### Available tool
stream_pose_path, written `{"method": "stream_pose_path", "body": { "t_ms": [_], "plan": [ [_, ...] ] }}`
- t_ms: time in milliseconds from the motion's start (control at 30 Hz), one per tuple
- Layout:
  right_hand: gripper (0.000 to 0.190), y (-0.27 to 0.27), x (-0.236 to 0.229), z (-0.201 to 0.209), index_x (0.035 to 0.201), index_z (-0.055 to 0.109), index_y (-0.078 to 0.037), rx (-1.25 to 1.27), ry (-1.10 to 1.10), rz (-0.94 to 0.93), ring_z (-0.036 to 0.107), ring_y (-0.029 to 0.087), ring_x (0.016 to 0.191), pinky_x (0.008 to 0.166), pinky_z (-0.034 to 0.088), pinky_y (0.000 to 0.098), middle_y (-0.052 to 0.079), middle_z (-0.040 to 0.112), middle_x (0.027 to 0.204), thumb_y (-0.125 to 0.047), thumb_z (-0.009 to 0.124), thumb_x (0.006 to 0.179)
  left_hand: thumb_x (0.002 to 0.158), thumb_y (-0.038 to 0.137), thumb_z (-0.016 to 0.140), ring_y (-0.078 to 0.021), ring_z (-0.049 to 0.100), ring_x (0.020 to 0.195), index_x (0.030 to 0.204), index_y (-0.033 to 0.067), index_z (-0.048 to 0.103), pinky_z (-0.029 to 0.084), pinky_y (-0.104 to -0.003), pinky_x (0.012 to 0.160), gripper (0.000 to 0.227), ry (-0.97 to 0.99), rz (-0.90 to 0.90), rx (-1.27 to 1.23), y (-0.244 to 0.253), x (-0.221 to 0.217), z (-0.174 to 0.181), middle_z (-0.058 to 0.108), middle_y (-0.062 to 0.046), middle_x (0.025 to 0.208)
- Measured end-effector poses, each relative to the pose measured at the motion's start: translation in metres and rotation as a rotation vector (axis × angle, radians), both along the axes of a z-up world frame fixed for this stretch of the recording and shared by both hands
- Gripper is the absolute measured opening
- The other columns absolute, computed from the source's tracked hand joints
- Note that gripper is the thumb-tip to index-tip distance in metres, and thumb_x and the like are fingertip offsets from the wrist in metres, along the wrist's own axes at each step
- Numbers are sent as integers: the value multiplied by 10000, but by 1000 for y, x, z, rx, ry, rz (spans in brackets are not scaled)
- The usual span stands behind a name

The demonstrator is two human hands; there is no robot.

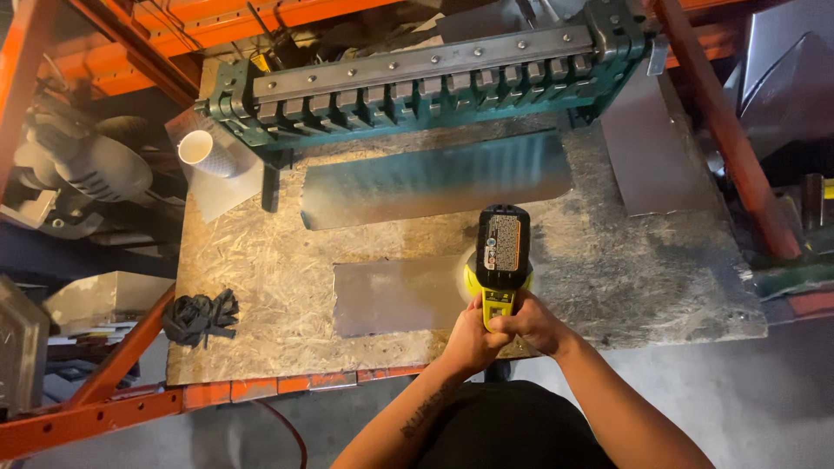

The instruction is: The person uses a yellow and black orbital sander to smooth the surface of a rectangular metal sheet on a workbench. The sander is moved back and forth across the sheet in a repetitive motion.

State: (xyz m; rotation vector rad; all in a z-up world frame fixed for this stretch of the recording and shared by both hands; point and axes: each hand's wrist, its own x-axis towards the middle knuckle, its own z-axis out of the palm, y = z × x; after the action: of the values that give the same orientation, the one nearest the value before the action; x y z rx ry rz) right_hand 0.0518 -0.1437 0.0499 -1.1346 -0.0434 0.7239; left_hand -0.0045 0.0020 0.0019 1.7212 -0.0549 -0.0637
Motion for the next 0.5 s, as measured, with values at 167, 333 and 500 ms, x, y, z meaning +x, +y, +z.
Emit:
{"method": "stream_pose_path", "body": {
  "t_ms": [167,333,500],
  "plan": [
    [543,16,-14,-26,1243,701,89,48,49,-16,579,204,619,463,502,350,159,670,795,203,789,720,829,203,755,-446,663,794,879,30,729,587,-447,834,182,-50,-58,27,16,-11,-11,670,-208,852],
    [540,46,-25,7,1236,698,164,28,18,10,581,206,588,422,459,335,235,702,747,183,828,712,835,183,771,-469,679,798,893,-15,725,590,-481,809,212,-42,-16,7,40,-27,-11,690,-254,839],
    [352,79,-36,40,1032,762,145,-43,-31,55,530,218,548,457,486,369,197,638,633,219,798,690,948,186,704,-323,709,751,963,-19,627,598,-406,806,219,41,-37,-32,74,-44,18,661,-184,761]
  ]
}}
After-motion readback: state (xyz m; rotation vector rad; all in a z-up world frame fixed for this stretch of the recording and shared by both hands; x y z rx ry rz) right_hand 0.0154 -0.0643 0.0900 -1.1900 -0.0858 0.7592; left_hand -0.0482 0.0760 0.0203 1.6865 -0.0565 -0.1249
